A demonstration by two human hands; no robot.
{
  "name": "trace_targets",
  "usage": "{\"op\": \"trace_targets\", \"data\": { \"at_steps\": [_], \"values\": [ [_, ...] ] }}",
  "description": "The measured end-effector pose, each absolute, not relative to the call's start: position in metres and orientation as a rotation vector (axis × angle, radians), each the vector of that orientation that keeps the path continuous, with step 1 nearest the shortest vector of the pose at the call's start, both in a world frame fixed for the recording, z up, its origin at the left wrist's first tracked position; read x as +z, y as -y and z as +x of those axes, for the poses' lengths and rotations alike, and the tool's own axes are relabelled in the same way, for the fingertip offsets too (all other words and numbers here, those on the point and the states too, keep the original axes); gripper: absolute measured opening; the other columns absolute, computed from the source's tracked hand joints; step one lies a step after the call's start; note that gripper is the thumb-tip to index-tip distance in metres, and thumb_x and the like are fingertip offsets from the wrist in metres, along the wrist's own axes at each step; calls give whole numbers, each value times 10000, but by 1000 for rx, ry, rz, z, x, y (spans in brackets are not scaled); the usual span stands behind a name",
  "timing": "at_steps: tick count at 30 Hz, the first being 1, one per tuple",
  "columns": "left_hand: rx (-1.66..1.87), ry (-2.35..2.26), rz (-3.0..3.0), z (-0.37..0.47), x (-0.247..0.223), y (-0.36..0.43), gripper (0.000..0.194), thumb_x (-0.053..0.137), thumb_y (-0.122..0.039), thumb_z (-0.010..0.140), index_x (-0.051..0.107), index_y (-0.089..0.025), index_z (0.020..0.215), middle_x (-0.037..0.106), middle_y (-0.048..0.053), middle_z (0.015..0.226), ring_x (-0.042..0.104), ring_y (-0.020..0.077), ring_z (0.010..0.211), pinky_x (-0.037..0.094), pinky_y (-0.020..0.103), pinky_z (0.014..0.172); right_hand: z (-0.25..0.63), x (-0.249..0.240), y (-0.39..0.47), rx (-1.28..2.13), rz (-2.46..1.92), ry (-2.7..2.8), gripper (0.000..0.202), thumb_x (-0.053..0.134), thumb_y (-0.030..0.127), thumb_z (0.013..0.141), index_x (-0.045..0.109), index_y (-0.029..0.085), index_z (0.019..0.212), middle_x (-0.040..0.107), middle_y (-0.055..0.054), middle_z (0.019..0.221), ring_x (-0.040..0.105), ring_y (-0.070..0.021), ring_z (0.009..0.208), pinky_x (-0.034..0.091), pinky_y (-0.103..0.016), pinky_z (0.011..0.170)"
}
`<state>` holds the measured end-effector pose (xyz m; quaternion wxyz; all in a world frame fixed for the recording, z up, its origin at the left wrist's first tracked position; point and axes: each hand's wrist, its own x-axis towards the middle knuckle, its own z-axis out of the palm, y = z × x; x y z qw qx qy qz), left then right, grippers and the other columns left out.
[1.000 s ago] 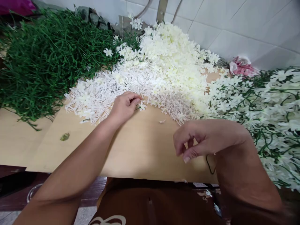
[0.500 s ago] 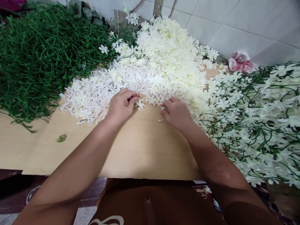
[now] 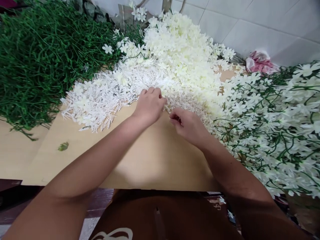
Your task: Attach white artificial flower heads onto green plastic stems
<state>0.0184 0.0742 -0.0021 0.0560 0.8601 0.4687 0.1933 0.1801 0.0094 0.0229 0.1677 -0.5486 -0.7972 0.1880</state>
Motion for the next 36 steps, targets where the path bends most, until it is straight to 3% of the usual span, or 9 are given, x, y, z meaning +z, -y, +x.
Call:
{"op": "trace_targets", "data": {
  "at_steps": [4, 9, 17, 25, 31, 36],
  "values": [
    [570, -1495, 2516, 22, -1, -85, 174, 555, -146, 797, 723, -156, 843, 639, 125, 980, 536, 301, 1031, 369, 445, 875, 182, 27, -15, 575, -1447, 2068, 105, 513, 127, 838, 605, 177, 823, 626, -25, 773, 528, -132, 676, 416, -268, 646],
    [792, -1520, 2192, 7, 16, -86, 128, 589, -238, 817, 701, -176, 801, 663, 52, 844, 569, 220, 900, 388, 372, 850, 174, 28, -26, 632, -1349, 1884, 93, 551, 145, 814, 636, 182, 814, 628, -26, 827, 564, -128, 717, 472, -274, 666],
    [871, -1455, 1731, -4, 30, -68, 132, 597, -206, 769, 687, -146, 844, 611, -3, 677, 516, 126, 657, 407, 269, 650, 149, 29, -46, 668, -1243, 1643, 63, 572, 174, 828, 529, 213, 803, 583, 5, 818, 595, -116, 795, 540, -303, 792],
    [945, -1408, 1553, -15, 22, -56, 141, 592, -202, 771, 649, -139, 883, 592, -1, 706, 548, 123, 697, 446, 254, 652, 141, 13, -45, 790, -1210, 1635, 132, 581, 151, 815, 470, 217, 789, 578, -2, 839, 618, -135, 899, 540, -312, 850],
    [997, -1357, 1556, -12, 15, -58, 119, 609, -187, 745, 652, -136, 843, 613, 0, 706, 560, 117, 693, 456, 251, 669, 141, 1, -44, 568, -1184, 1771, 115, 559, 153, 842, 479, 222, 796, 614, -22, 879, 628, -159, 916, 521, -335, 857],
    [1036, -1336, 1584, -13, 8, -60, 117, 637, -201, 727, 674, -151, 826, 633, -4, 703, 563, 117, 671, 454, 253, 650, 141, -9, -48, 250, -1013, 1829, 159, 551, 120, 837, 451, 226, 774, 612, -16, 806, 640, -168, 839, 521, -331, 752]
  ]
}}
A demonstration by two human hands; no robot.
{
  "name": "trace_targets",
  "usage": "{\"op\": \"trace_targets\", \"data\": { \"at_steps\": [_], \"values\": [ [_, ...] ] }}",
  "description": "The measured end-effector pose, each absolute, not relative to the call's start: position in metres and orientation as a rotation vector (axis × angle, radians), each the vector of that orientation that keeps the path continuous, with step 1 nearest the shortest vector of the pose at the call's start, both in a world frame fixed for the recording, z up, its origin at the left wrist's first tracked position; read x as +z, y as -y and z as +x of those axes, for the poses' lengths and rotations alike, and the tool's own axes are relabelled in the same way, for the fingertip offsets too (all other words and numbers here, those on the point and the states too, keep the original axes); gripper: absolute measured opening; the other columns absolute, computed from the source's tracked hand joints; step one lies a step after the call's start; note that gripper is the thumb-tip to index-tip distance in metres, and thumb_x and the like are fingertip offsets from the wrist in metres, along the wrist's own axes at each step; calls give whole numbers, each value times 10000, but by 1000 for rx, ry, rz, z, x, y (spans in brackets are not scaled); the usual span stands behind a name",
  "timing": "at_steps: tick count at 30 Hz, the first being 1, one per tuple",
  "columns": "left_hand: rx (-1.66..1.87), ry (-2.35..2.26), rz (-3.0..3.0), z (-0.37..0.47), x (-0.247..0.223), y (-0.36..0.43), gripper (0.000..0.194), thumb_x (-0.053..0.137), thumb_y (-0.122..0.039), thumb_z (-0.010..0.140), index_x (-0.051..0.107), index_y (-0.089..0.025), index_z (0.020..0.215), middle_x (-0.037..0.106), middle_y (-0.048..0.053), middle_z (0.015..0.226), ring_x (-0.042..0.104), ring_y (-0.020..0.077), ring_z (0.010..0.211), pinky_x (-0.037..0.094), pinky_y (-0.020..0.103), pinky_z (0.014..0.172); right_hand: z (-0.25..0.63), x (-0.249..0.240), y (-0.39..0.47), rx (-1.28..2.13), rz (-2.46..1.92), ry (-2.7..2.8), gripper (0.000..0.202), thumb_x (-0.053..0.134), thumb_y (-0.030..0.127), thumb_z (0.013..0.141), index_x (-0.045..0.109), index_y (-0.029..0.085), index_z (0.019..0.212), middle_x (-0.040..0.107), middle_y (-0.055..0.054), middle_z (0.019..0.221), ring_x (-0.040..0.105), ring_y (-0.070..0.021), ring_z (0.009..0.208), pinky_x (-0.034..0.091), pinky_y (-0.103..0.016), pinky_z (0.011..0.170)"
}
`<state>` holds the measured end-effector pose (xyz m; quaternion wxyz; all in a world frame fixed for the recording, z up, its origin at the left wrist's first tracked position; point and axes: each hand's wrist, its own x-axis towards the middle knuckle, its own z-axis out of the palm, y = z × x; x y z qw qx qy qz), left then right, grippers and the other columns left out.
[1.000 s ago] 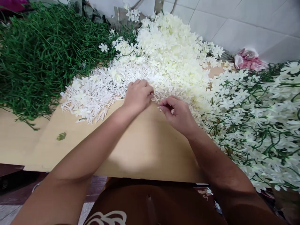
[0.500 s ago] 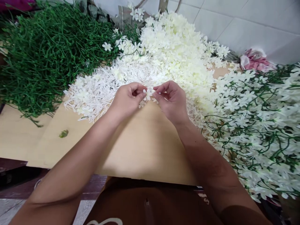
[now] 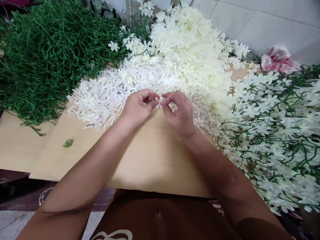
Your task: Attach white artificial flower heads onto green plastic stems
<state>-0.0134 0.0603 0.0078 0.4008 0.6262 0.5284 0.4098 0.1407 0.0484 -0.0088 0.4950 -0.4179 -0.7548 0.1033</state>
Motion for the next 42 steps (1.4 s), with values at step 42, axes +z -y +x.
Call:
{"op": "trace_targets", "data": {
  "at_steps": [42],
  "values": [
    [1027, -1324, 1593, -16, 1, -64, 116, 639, -161, 710, 660, -157, 824, 642, -8, 714, 591, 122, 686, 488, 256, 684, 139, -24, -56, 251, -1007, 1787, 160, 512, 169, 873, 419, 227, 757, 488, 14, 719, 490, -118, 667, 444, -271, 610]
  ]
}}
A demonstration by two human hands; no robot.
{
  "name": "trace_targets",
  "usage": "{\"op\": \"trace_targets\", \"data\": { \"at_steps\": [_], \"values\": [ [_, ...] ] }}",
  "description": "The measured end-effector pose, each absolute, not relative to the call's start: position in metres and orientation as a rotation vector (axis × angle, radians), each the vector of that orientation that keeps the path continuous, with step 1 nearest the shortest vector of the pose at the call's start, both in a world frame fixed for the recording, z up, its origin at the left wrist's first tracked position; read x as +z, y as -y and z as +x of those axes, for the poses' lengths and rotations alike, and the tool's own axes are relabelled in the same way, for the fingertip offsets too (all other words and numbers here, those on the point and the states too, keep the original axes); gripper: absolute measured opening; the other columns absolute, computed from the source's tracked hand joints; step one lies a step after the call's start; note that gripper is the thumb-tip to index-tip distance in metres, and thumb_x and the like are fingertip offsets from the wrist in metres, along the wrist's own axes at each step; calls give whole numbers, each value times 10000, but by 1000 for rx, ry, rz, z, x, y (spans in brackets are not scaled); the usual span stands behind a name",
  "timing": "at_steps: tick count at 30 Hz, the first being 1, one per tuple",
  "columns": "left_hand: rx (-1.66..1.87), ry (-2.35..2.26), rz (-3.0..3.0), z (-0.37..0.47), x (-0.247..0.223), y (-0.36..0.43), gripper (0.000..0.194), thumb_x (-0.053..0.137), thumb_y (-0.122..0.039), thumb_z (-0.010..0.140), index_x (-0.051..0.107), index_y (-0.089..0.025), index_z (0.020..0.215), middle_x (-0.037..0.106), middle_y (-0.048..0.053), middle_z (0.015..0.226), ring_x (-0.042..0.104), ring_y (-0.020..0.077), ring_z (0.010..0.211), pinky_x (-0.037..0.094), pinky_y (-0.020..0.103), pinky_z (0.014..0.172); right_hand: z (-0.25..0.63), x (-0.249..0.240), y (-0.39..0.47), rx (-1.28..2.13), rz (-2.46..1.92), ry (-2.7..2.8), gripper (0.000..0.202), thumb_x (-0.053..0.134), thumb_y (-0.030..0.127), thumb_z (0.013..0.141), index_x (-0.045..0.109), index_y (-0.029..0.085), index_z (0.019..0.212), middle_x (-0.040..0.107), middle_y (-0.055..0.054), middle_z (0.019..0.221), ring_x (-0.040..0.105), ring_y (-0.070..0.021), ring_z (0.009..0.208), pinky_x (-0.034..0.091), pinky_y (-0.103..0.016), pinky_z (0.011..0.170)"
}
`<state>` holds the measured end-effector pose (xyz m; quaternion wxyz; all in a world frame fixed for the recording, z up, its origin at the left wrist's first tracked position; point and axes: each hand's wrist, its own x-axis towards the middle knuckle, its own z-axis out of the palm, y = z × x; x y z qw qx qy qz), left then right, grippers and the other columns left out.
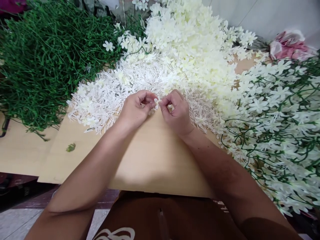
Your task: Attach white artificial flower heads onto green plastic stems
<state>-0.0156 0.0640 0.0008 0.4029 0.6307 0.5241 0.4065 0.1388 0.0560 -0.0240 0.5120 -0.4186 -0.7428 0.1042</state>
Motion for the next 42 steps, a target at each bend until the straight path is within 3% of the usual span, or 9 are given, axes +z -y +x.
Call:
{"op": "trace_targets", "data": {
  "at_steps": [11, 15, 19, 26, 30, 35, 42],
  "values": [
    [1002, -1282, 1574, -15, 5, -60, 135, 671, -234, 738, 665, -161, 852, 679, 19, 745, 621, 141, 707, 499, 272, 689, 136, -28, -55, 390, -1018, 1772, 158, 512, 153, 864, 414, 227, 764, 488, 9, 734, 505, -130, 706, 469, -286, 653],
    [985, -1203, 1470, -18, 11, -61, 127, 621, -239, 795, 660, -149, 875, 649, 12, 697, 604, 119, 646, 499, 270, 682, 143, -26, -57, 722, -1012, 1567, 162, 607, 242, 836, 447, 225, 827, 500, 33, 737, 519, -96, 663, 478, -250, 616],
    [965, -1229, 1459, -17, 8, -60, 84, 640, -200, 745, 649, -145, 808, 644, 12, 705, 579, 114, 643, 468, 255, 643, 146, -22, -57, 1020, -1000, 1357, 267, 701, 322, 783, 461, 230, 853, 549, 44, 746, 566, -84, 664, 506, -236, 613],
    [973, -1190, 1465, -13, 6, -58, 83, 629, -241, 731, 586, -177, 761, 592, -9, 667, 526, 105, 625, 434, 234, 607, 142, -18, -56, 1184, -914, 1328, 418, 774, 497, 689, 487, 229, 834, 566, 61, 714, 581, -74, 623, 546, -239, 630],
    [937, -1132, 1460, -13, 12, -57, 113, 633, -272, 704, 568, -190, 747, 575, -9, 659, 497, 108, 601, 415, 245, 595, 141, -16, -56, 1244, -892, 1299, 451, 808, 503, 640, 564, 219, 892, 582, 45, 772, 583, -73, 649, 549, -237, 637],
    [908, -1208, 1529, -20, 15, -61, 140, 628, -323, 733, 581, -192, 754, 565, -5, 660, 498, 118, 599, 400, 253, 590, 141, -11, -56, 1253, -935, 1292, 390, 801, 513, 643, 599, 202, 766, 601, 38, 709, 579, -79, 632, 533, -243, 640],
    [856, -1634, 1802, -52, 9, -70, 137, 662, -315, 730, 659, -183, 765, 594, 8, 676, 486, 152, 654, 384, 289, 656, 146, -14, -61, 1298, -979, 1140, 450, 864, 510, 520, 576, 201, 676, 604, 56, 678, 573, -76, 615, 503, -237, 619]
  ]
}}
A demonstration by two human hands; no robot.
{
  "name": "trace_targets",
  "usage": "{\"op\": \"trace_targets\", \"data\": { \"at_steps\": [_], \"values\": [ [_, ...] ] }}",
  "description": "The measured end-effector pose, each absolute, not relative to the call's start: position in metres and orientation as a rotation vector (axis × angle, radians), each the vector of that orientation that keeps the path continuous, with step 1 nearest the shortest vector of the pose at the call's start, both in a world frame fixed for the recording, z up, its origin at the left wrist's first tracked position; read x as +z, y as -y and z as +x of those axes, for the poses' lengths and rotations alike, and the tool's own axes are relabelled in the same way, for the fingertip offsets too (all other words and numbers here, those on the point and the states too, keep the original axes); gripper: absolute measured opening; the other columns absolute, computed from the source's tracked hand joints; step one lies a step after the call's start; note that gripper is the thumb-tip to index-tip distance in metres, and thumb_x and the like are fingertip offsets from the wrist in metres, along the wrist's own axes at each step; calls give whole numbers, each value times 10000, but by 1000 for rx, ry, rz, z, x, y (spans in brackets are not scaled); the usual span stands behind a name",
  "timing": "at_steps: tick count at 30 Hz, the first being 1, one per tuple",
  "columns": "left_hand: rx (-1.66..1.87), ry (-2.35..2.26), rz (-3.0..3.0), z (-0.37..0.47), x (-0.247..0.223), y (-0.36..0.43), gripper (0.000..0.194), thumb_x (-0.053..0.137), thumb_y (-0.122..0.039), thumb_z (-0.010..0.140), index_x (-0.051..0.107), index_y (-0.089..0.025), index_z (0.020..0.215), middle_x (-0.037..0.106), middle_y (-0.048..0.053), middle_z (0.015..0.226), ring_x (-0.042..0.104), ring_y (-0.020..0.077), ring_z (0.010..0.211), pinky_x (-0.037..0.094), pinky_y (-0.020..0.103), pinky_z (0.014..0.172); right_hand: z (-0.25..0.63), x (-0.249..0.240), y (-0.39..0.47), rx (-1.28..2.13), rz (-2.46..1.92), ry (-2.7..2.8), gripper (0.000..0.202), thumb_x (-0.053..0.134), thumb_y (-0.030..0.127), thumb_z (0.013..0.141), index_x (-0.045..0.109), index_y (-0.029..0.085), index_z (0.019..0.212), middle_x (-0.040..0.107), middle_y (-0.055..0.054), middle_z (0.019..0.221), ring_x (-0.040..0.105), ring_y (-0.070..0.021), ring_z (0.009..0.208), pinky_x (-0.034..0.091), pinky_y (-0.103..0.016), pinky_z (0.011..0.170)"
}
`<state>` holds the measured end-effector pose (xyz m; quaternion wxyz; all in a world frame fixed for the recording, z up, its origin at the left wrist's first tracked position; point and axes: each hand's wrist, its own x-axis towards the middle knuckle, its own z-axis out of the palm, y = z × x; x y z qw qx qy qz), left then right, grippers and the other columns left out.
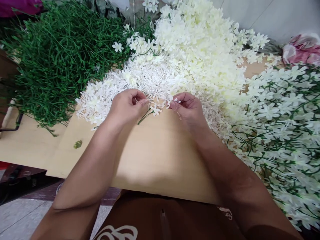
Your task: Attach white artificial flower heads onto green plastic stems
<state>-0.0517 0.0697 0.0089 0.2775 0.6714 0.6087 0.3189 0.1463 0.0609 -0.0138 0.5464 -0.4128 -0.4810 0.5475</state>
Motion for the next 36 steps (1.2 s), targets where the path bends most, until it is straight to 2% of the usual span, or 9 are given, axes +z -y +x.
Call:
{"op": "trace_targets", "data": {
  "at_steps": [3, 5, 8, 12, 15, 23, 30, 36],
  "values": [
    [694, -1659, 1940, -51, 6, -69, 101, 701, -290, 684, 667, -201, 718, 598, 20, 707, 517, 177, 688, 399, 305, 684, 147, -22, -62, 1437, -982, 1167, 441, 863, 508, 531, 584, 201, 683, 606, 51, 648, 593, -94, 620, 522, -265, 643],
    [599, -1657, 2016, -47, 5, -68, 45, 691, -218, 661, 647, -210, 662, 599, 25, 702, 533, 190, 700, 404, 311, 699, 147, -27, -64, 1416, -1013, 1203, 436, 859, 513, 536, 594, 201, 687, 605, 50, 638, 590, -98, 617, 523, -272, 644],
    [584, -1650, 2030, -45, 3, -68, 78, 647, -148, 657, 620, -212, 622, 601, 23, 676, 559, 207, 729, 410, 317, 733, 148, -31, -65, 1327, -1035, 1204, 416, 855, 501, 552, 603, 204, 698, 624, 44, 658, 602, -105, 641, 524, -271, 649],
    [779, -1572, 1895, -45, 1, -66, 38, 619, -176, 721, 635, -199, 747, 616, 9, 690, 556, 181, 722, 426, 310, 735, 146, -27, -63, 1406, -963, 1164, 394, 850, 492, 575, 605, 220, 722, 646, 45, 666, 635, -120, 662, 551, -291, 668],
    [918, -1466, 1758, -39, 5, -64, 94, 607, -168, 738, 638, -181, 826, 631, 2, 734, 549, 143, 698, 444, 282, 698, 143, -21, -60, 1504, -884, 1100, 378, 856, 468, 582, 617, 222, 740, 675, 36, 690, 644, -126, 654, 572, -312, 679],
    [887, -1386, 1562, -27, 18, -59, 55, 634, -156, 703, 687, -146, 716, 666, 12, 707, 609, 153, 730, 483, 274, 691, 144, -16, -61, 1590, -841, 1055, 363, 857, 450, 594, 613, 223, 738, 675, 36, 658, 684, -149, 686, 602, -351, 720],
    [900, -1324, 1621, -28, 13, -60, 81, 639, -201, 710, 697, -148, 693, 676, 14, 712, 620, 151, 734, 486, 277, 716, 142, -15, -61, 1621, -846, 1087, 383, 872, 444, 556, 606, 194, 672, 675, 38, 646, 629, -89, 574, 548, -245, 591],
    [876, -1302, 1638, -28, 12, -60, 131, 634, -247, 705, 690, -129, 696, 666, 10, 683, 607, 145, 707, 477, 261, 686, 144, -12, -60, 1601, -904, 1131, 424, 864, 485, 547, 584, 189, 665, 657, 35, 635, 609, -93, 560, 529, -247, 561]
  ]
}}
